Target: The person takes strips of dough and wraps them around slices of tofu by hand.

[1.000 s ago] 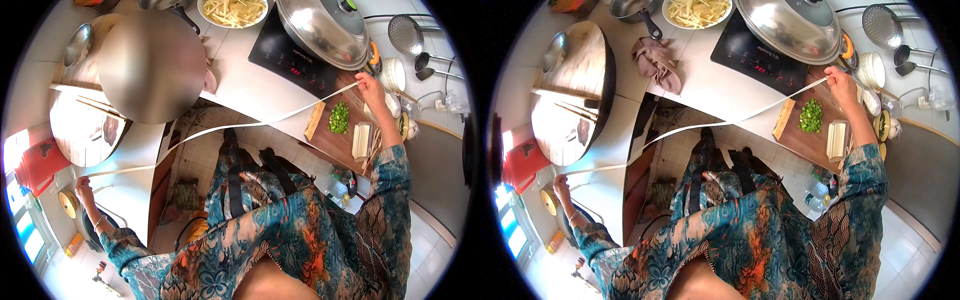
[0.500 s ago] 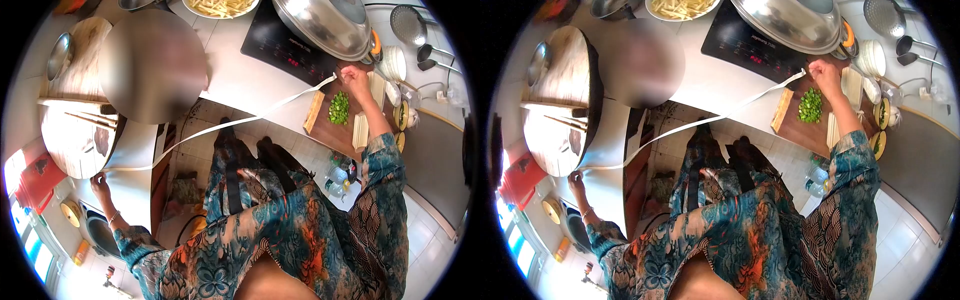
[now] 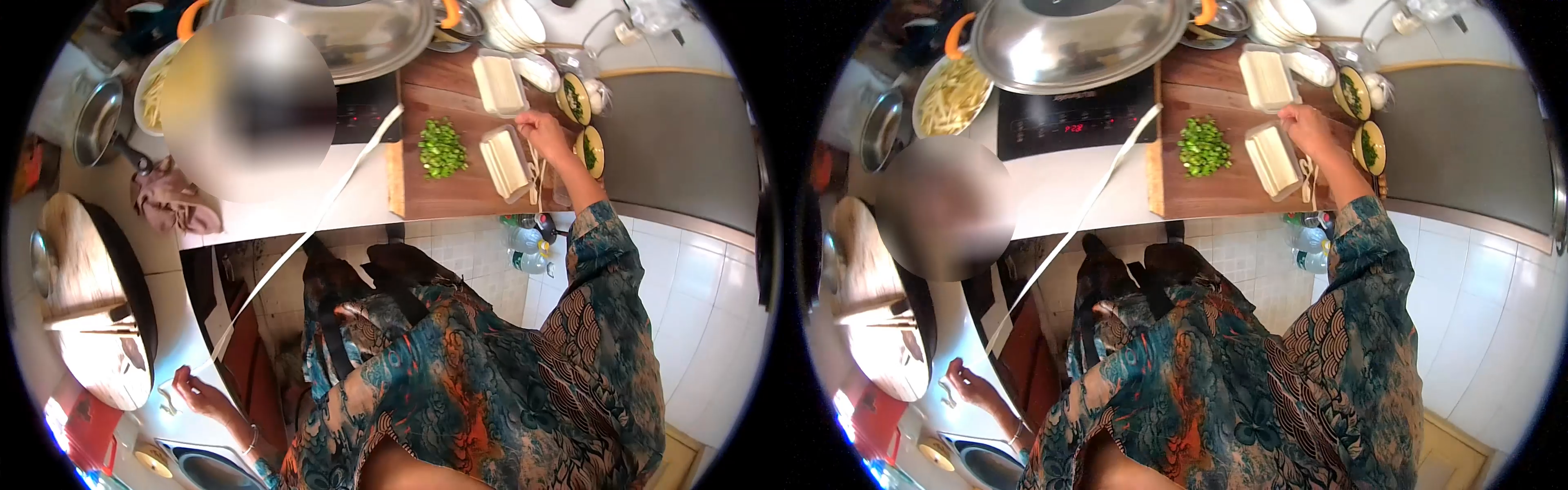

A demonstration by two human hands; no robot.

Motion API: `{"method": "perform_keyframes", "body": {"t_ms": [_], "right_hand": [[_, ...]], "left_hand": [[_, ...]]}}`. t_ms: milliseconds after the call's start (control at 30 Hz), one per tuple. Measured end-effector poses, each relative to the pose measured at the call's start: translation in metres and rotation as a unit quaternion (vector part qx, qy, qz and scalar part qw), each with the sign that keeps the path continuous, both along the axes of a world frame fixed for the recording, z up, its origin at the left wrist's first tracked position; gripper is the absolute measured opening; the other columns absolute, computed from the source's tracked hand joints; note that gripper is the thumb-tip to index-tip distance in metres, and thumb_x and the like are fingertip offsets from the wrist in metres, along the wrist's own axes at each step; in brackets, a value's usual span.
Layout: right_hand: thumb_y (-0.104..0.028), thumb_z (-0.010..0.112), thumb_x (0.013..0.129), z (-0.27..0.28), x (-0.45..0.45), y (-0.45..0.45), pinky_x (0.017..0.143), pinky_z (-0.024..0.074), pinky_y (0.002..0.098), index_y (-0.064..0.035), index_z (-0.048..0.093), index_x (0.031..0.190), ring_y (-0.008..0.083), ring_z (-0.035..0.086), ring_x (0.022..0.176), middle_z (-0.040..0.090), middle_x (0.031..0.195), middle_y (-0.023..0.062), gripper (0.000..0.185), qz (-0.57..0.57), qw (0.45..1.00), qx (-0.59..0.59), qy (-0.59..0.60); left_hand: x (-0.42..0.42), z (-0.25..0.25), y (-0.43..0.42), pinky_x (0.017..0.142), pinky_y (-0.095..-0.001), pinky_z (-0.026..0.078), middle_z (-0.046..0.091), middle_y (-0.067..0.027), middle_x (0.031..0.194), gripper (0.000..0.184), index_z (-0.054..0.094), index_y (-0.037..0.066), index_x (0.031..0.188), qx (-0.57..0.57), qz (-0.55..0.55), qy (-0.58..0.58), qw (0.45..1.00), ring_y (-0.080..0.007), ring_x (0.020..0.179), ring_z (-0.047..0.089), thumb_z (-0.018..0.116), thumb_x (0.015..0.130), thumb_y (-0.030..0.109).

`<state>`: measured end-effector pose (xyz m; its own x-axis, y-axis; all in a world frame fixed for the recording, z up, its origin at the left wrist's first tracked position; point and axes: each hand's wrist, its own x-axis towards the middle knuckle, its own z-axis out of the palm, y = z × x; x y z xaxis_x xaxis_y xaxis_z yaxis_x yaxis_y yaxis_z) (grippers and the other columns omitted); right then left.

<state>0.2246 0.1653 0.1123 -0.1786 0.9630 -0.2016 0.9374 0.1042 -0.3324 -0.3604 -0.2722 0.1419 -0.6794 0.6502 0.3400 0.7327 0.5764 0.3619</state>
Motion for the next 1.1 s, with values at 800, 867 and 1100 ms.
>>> {"method": "perform_keyframes", "body": {"t_ms": [800,867,1100], "right_hand": [[-0.007,0.061,0.077,-0.044,-0.040,-0.029,0.064,0.0467,0.0361,-0.0048,0.059,0.092,0.0257,0.057,0.073,0.052,0.083,0.0072,0.015,0.282,0.936,0.154,0.142],[-0.009,0.064,0.075,-0.046,-0.039,-0.024,0.066,0.0456,0.0363,-0.0046,0.059,0.091,0.0255,0.056,0.076,0.051,0.084,0.0076,0.017,0.298,0.928,0.178,0.137],[-0.010,0.066,0.071,-0.046,-0.049,-0.026,0.075,0.0408,0.0373,-0.0049,0.058,0.085,0.0246,0.052,0.084,0.050,0.087,0.0070,0.018,0.286,0.928,0.202,0.129]], "left_hand": [[0.323,-0.046,0.232,0.071,-0.0341,0.049,0.049,-0.0171,0.106,0.036,0.052,0.001,0.111,-0.084,-0.385,-0.355,0.848,-0.0287,0.086,0.057,0.054,0.076,-0.004],[0.342,-0.052,0.250,0.071,-0.0336,0.049,0.047,-0.0179,0.109,0.043,0.048,0.002,0.118,-0.089,-0.403,-0.340,0.845,-0.0283,0.086,0.057,0.055,0.076,-0.003],[0.361,-0.066,0.284,0.066,-0.0327,0.050,0.045,-0.0190,0.106,0.056,0.041,0.003,0.126,-0.033,-0.355,-0.445,0.821,-0.0244,0.076,0.055,0.055,0.072,-0.003]]}}
